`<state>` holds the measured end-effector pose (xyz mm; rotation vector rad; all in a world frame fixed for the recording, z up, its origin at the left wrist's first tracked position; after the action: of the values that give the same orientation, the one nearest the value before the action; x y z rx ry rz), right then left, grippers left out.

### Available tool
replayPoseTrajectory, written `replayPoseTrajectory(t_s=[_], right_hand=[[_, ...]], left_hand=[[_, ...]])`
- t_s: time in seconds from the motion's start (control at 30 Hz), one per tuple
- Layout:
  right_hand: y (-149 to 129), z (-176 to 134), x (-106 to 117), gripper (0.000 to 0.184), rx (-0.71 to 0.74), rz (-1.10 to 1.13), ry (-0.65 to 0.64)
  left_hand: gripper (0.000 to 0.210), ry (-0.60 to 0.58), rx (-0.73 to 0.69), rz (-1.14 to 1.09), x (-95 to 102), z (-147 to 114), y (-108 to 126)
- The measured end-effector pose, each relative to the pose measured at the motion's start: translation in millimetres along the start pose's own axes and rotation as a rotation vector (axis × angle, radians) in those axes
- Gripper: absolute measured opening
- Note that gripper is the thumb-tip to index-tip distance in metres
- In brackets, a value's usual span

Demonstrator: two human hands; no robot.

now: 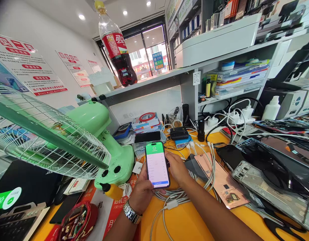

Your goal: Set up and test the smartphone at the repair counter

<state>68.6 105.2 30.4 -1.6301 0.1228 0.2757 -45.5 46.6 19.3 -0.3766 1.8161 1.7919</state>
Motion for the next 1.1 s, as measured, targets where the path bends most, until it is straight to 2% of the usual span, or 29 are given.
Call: replayPoseTrajectory(t_s=[0.57,0.8,1.0,1.1], right_hand=[[-4.4,-1.4,4.8,0.03,0.031,-0.015,0.04],[-4.8,-0.9,6.6,0.031,0.034,-0.057,0.062],[-5.9,-2.0,7.4,0.036,0.037,-0.054,0.043],[-8.1,-0.5,10.1,0.049,0.031,-0.029,0.034]], left_hand=[[0.093,-0.062,-0.027,-0.066,-2.5,-0.9,2.3],[0.055,0.075,-0.011,-0.02,-0.3,-3.4,2.2],[0.051,0.127,0.04,-0.118,-9.0,-2.7,6.5],[0.057,0.15,0.064,-0.119,-6.2,-22.5,8.7]])
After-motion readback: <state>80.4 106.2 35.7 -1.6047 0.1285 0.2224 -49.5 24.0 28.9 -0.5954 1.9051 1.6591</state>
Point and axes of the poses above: each hand's wrist, its own z-axis towards the middle knuckle, its own x-axis out of the back of the hand, y = z × x, the point moved 6 cm from there along z, towards the middle knuckle, and after that the axes turned 9 degrees about -x, right-handed, at the moved point
